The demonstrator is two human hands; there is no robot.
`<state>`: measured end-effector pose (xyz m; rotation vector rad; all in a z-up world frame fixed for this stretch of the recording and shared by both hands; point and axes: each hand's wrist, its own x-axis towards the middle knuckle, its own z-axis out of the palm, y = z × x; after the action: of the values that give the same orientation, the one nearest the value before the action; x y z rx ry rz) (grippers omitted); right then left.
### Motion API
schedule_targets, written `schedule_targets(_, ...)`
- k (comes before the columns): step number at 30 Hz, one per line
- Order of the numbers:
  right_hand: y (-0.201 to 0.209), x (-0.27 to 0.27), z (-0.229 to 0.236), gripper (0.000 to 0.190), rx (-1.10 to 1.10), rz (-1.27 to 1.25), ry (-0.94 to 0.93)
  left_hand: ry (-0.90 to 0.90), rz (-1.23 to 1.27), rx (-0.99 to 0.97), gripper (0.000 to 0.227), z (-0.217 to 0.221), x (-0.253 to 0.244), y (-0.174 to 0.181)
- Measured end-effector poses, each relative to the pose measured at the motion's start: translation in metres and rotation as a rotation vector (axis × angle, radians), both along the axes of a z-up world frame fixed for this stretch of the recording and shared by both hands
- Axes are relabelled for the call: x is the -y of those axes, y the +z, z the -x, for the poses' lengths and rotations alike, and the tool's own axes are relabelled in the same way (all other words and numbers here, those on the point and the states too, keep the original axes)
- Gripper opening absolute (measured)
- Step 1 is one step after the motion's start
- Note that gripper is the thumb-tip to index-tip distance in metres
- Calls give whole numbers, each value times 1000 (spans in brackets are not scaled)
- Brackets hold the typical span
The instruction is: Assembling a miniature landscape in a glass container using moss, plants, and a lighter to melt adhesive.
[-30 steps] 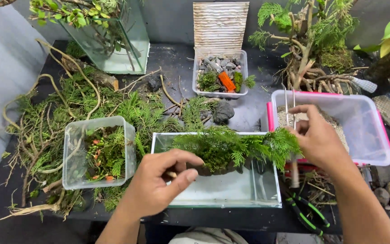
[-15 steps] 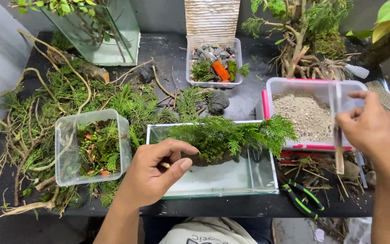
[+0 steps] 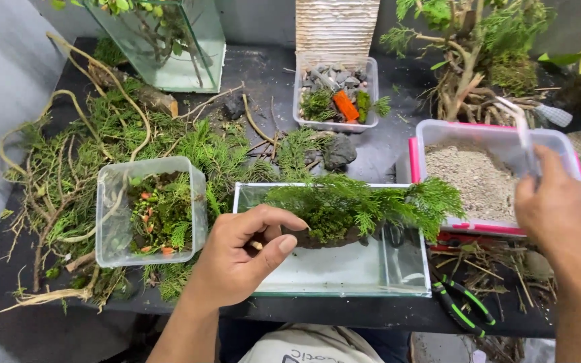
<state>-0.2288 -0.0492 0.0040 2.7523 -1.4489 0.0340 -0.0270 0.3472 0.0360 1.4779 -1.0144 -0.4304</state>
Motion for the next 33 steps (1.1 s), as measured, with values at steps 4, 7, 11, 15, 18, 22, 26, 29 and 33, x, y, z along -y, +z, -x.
schedule_targets(4,-21,14,14,65,-69,213,61,16,40,6,26,0,-2,-2)
schedule_targets(7,-20,14,12,63,-52,89,0,49,49,-58,26,-1,-2,-5)
schedule_targets(11,-9,9,6,68,-89,45,-41,70,68,-72,24,-1,-3,-6)
schedule_targets(15,-20,9,35,55,203,315,244,76,83,-100,23,-1,-4,-10)
schedule_targets(18,10,-47,40,40,431,164,329,98,76,-97,24,-2,-4,-10)
schedule_targets(22,1,-98,43,9,405,170,323,123,53,-82,24,-2,-3,-11)
schedule_targets(26,-34,-128,38,28,185,-147,241,136,62,-119,23,-2,-3,-12)
schedule_targets(29,-59,-142,34,35,-11,-290,174,141,46,-113,25,-2,-2,-9)
schedule_targets(33,-100,-145,43,35,-82,-260,231,139,45,-113,26,-2,-2,-8)
